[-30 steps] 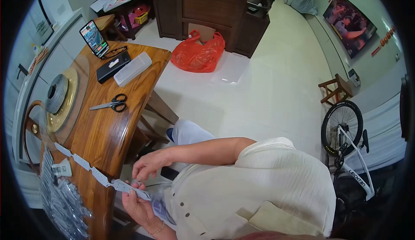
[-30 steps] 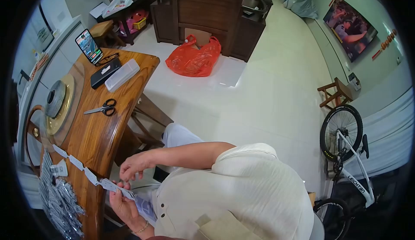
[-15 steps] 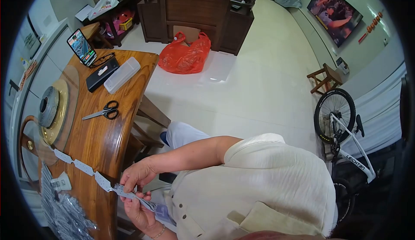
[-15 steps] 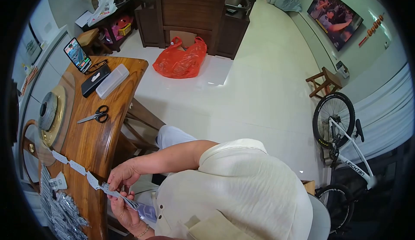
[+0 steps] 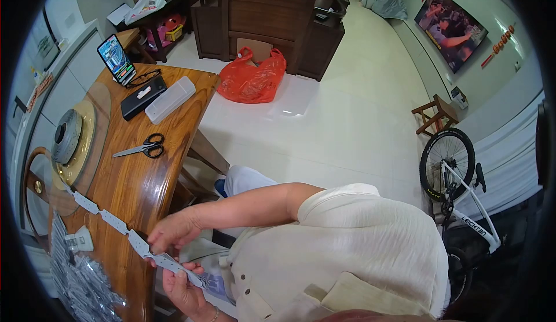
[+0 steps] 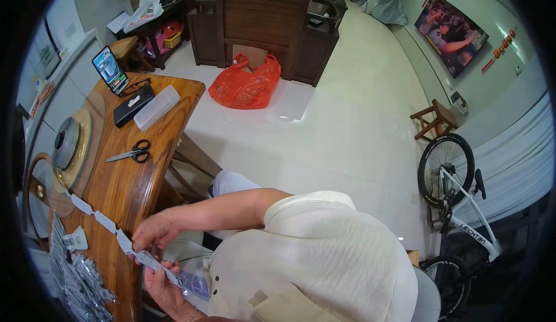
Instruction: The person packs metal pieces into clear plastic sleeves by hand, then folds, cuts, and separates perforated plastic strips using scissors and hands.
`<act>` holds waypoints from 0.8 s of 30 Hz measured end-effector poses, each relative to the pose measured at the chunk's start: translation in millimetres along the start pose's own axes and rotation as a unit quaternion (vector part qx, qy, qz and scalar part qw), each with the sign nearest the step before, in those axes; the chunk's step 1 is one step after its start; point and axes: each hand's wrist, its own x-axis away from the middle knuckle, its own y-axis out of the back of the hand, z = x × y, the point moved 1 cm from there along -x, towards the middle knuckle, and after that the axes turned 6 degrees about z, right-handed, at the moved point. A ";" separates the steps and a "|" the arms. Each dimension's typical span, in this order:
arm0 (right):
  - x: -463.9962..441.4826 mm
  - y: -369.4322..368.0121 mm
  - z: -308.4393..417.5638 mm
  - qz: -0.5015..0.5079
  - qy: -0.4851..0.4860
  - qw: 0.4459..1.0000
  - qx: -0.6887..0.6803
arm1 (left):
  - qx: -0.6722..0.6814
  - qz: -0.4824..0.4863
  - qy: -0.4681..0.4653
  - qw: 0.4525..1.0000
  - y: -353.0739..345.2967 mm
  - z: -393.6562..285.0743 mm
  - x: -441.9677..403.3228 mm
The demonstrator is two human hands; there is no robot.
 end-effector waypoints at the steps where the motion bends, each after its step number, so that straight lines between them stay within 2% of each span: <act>1: -7.2 1.8 4.3 -0.005 0.016 0.999 0.036 | -0.016 -0.010 0.000 1.000 -2.3 -2.3 0.9; 4: -28.0 0.0 22.9 -0.039 0.050 0.990 0.130 | -0.055 -0.043 -0.012 0.997 -3.0 -6.4 2.5; 5: -30.5 3.5 29.0 -0.069 0.075 0.970 0.221 | -0.070 -0.051 -0.016 0.996 -4.8 -6.2 1.7; 6: -38.7 5.8 33.0 -0.087 0.099 0.944 0.303 | -0.089 -0.072 -0.019 0.993 -8.0 -7.3 -0.4; 7: -38.3 3.2 42.2 -0.104 0.083 0.915 0.381 | -0.113 -0.105 -0.021 0.988 -7.5 -10.2 1.5; 9: -60.1 29.9 31.9 -0.090 0.148 0.859 0.482 | -0.118 -0.108 -0.039 0.986 -4.3 -10.0 -2.5; 10: -64.2 34.4 33.4 -0.085 0.244 0.784 0.564 | -0.120 -0.138 -0.066 0.981 -7.7 -10.3 -6.5; 11: -47.5 12.6 46.6 -0.097 0.215 0.800 0.552 | -0.100 -0.144 -0.064 0.982 -6.0 -10.7 -9.4; 12: -37.1 -6.0 59.5 -0.115 0.137 0.784 0.595 | -0.119 -0.134 -0.026 0.984 5.2 -11.3 -11.0; 14: -38.4 -4.3 49.0 -0.089 0.145 0.887 0.429 | -0.117 -0.143 -0.080 0.979 0.1 -16.3 -15.3; 15: -37.8 -6.4 48.7 -0.111 0.096 0.897 0.417 | -0.114 -0.148 -0.096 0.978 -1.7 -18.7 -18.2; 17: -38.8 -5.3 39.9 -0.034 0.127 0.967 0.219 | -0.110 -0.120 -0.092 0.982 7.3 -16.0 -21.4; 19: -39.4 1.2 36.9 0.034 0.100 0.989 0.101 | -0.132 -0.110 -0.081 0.982 6.7 -19.8 -20.8; 22: -40.0 2.5 29.0 0.005 0.098 0.994 0.047 | -0.165 -0.103 -0.110 0.975 0.0 -16.2 -19.1; 24: -39.7 8.5 26.5 0.039 0.106 0.993 0.037 | -0.181 -0.105 -0.129 0.969 -5.9 -15.9 -15.0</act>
